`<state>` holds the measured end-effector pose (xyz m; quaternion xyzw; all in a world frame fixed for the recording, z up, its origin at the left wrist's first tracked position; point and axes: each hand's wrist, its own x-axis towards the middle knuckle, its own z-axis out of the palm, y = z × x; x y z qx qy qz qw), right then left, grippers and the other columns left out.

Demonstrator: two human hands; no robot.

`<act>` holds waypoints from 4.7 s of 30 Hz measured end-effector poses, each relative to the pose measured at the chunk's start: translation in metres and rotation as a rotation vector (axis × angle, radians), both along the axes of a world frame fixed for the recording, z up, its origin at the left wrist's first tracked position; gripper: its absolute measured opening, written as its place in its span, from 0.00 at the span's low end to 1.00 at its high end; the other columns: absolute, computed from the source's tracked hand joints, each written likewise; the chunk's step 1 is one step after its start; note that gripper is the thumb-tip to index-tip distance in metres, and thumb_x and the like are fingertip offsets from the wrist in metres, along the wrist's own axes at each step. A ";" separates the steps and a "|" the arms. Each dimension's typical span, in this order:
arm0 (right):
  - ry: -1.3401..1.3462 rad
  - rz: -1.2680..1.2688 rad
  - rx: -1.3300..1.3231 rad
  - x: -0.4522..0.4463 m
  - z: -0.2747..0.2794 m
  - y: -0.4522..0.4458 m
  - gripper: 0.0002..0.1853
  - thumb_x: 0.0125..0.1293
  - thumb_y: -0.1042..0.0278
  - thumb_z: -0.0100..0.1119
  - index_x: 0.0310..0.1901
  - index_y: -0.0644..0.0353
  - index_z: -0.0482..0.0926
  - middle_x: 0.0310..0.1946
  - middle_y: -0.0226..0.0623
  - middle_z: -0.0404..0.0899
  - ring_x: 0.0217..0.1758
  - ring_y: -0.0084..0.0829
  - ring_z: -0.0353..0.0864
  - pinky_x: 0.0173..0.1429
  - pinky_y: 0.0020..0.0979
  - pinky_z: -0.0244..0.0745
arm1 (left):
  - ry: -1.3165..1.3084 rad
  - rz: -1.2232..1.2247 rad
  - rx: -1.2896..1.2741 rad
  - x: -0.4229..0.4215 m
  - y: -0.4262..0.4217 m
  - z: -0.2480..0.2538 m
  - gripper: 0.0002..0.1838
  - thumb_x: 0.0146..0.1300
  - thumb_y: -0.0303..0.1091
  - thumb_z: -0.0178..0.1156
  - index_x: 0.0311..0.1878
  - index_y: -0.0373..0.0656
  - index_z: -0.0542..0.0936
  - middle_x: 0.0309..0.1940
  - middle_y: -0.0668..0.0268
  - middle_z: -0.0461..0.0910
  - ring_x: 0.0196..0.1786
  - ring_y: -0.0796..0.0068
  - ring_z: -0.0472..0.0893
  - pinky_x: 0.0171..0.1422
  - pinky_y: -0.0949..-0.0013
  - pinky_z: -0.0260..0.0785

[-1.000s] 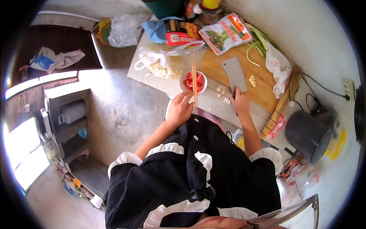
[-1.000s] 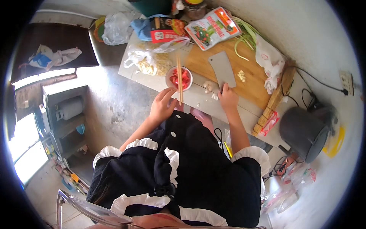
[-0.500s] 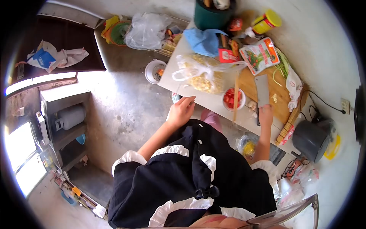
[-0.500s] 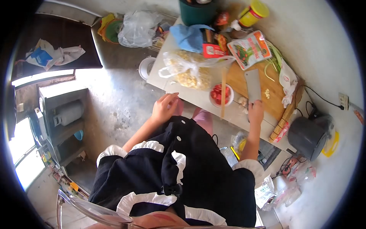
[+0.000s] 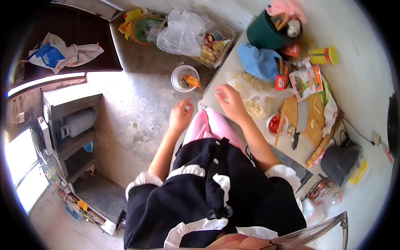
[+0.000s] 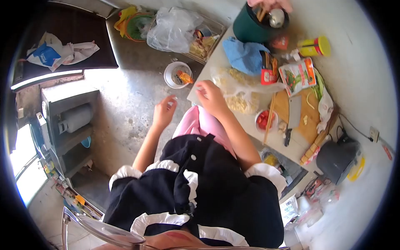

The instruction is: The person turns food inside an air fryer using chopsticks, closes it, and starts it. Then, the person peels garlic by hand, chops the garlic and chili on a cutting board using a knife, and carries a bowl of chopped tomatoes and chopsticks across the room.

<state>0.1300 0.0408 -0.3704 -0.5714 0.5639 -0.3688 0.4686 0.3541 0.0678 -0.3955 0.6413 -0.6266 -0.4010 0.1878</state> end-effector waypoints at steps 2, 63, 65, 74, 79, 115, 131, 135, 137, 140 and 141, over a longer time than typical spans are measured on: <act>0.029 0.013 0.023 0.030 -0.050 -0.057 0.09 0.62 0.75 0.59 0.44 0.64 0.77 0.37 0.40 0.80 0.37 0.32 0.82 0.43 0.30 0.77 | 0.057 0.052 0.093 -0.006 -0.001 0.005 0.16 0.59 0.31 0.61 0.52 0.41 0.79 0.36 0.60 0.83 0.28 0.64 0.81 0.35 0.64 0.74; 0.401 -0.497 -0.014 0.037 -0.216 -0.218 0.14 0.53 0.75 0.69 0.36 0.63 0.71 0.27 0.40 0.81 0.34 0.34 0.85 0.38 0.34 0.78 | 0.284 0.170 0.255 0.020 -0.037 -0.096 0.13 0.67 0.30 0.56 0.51 0.37 0.79 0.38 0.59 0.84 0.34 0.72 0.83 0.39 0.71 0.74; 0.441 -0.476 -0.007 0.037 -0.251 -0.244 0.14 0.54 0.74 0.68 0.36 0.63 0.72 0.28 0.41 0.82 0.33 0.39 0.84 0.39 0.36 0.78 | 0.236 0.085 0.133 0.003 -0.088 -0.146 0.13 0.66 0.31 0.55 0.51 0.36 0.79 0.39 0.55 0.83 0.38 0.61 0.83 0.43 0.65 0.74; 1.169 0.164 -0.313 0.030 -0.308 -0.305 0.13 0.64 0.67 0.53 0.48 0.57 0.80 0.47 0.43 0.81 0.56 0.40 0.76 0.65 0.46 0.65 | -0.168 -0.141 -0.465 -0.044 -0.262 -0.307 0.14 0.61 0.31 0.52 0.50 0.42 0.76 0.40 0.52 0.79 0.41 0.44 0.79 0.46 0.49 0.73; 1.182 0.442 0.117 0.012 -0.292 -0.332 0.13 0.63 0.66 0.53 0.48 0.56 0.81 0.40 0.39 0.84 0.54 0.38 0.79 0.66 0.49 0.60 | -0.433 -0.162 -0.261 -0.007 -0.337 -0.276 0.24 0.62 0.38 0.54 0.61 0.44 0.68 0.49 0.53 0.76 0.44 0.47 0.77 0.48 0.49 0.70; 1.217 0.530 0.191 0.012 -0.307 -0.377 0.08 0.60 0.63 0.63 0.40 0.52 0.85 0.40 0.39 0.83 0.46 0.41 0.83 0.46 0.42 0.81 | 0.223 0.295 -0.105 0.032 -0.400 -0.299 0.20 0.63 0.41 0.55 0.55 0.41 0.75 0.48 0.53 0.81 0.52 0.58 0.79 0.57 0.64 0.68; 1.140 0.520 0.079 0.028 -0.309 -0.359 0.11 0.60 0.62 0.61 0.44 0.49 0.84 0.40 0.38 0.83 0.45 0.40 0.84 0.45 0.40 0.79 | 0.283 0.353 -0.021 0.036 -0.382 -0.290 0.24 0.61 0.43 0.58 0.57 0.41 0.73 0.51 0.51 0.79 0.55 0.59 0.78 0.58 0.63 0.68; 1.357 0.751 0.151 0.031 -0.302 -0.357 0.12 0.54 0.60 0.65 0.42 0.48 0.83 0.40 0.35 0.83 0.49 0.37 0.81 0.51 0.37 0.74 | 0.238 0.285 -0.128 0.033 -0.364 -0.283 0.25 0.59 0.38 0.64 0.58 0.39 0.73 0.54 0.57 0.78 0.57 0.68 0.77 0.60 0.68 0.68; 1.448 0.770 0.002 0.026 -0.312 -0.345 0.12 0.49 0.58 0.68 0.37 0.46 0.84 0.41 0.32 0.82 0.54 0.35 0.77 0.56 0.37 0.68 | 0.182 0.295 -0.236 0.034 -0.351 -0.294 0.27 0.56 0.38 0.66 0.56 0.36 0.73 0.51 0.52 0.78 0.54 0.61 0.78 0.58 0.63 0.70; 1.577 0.865 0.012 0.038 -0.282 -0.329 0.18 0.57 0.63 0.64 0.51 0.46 0.81 0.56 0.28 0.76 0.61 0.34 0.70 0.66 0.37 0.58 | 0.215 0.336 -0.209 0.031 -0.325 -0.289 0.27 0.58 0.33 0.65 0.59 0.36 0.71 0.55 0.52 0.75 0.57 0.61 0.77 0.61 0.62 0.69; 1.515 0.780 -0.034 0.039 -0.283 -0.324 0.20 0.56 0.64 0.64 0.53 0.46 0.80 0.57 0.28 0.75 0.62 0.34 0.68 0.67 0.39 0.56 | 0.244 0.353 -0.170 0.030 -0.313 -0.283 0.26 0.60 0.30 0.64 0.61 0.37 0.69 0.58 0.53 0.73 0.60 0.63 0.76 0.63 0.63 0.69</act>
